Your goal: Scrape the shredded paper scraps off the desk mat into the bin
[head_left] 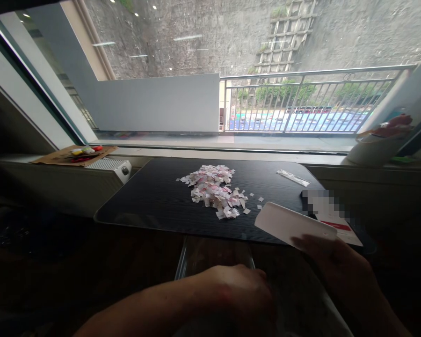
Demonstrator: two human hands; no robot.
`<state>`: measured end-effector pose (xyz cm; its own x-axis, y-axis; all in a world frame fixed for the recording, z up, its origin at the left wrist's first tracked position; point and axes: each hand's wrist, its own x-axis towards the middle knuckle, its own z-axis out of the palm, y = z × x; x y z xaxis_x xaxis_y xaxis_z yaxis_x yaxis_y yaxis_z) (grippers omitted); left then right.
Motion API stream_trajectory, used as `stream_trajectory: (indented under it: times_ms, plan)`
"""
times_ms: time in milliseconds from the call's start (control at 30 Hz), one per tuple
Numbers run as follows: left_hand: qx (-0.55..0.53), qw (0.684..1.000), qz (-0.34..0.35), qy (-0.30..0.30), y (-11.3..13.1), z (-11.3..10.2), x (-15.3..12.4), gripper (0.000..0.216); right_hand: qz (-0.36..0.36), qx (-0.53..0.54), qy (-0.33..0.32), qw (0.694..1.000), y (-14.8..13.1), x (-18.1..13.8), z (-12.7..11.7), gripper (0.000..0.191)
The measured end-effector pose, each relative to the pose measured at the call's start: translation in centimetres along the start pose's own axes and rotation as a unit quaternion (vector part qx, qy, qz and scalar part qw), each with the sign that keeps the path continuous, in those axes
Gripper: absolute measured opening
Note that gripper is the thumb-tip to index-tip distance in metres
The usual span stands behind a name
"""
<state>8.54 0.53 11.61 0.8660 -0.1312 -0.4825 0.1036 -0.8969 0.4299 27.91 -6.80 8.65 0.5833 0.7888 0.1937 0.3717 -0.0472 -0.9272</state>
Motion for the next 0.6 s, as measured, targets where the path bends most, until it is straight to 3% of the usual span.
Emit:
stream_trajectory:
  times_ms: [100, 267, 467, 600]
  plan:
    - [-0.008, 1.000, -0.002, 0.015, -0.1, 0.2, -0.1, 0.036, -0.028, 0.009, -0.054, 0.998, -0.5, 0.5, 0.4, 0.024]
    - [-0.020, 0.999, 0.018, 0.042, -0.5, 0.7, 0.1, 0.036, 0.004, 0.046, -0.139, 0.989, -0.1, 0.7, 1.4, 0.031]
    - [-0.032, 0.998, 0.020, 0.057, -0.7, 1.0, 0.0, 0.037, 0.032, 0.027, -0.110, 0.993, 0.9, 2.1, 0.9, 0.041]
    - [-0.039, 0.997, 0.021, 0.062, -0.7, 1.1, 0.1, 0.034, 0.051, 0.049, -0.144, 0.987, 0.3, 2.1, 1.1, 0.043]
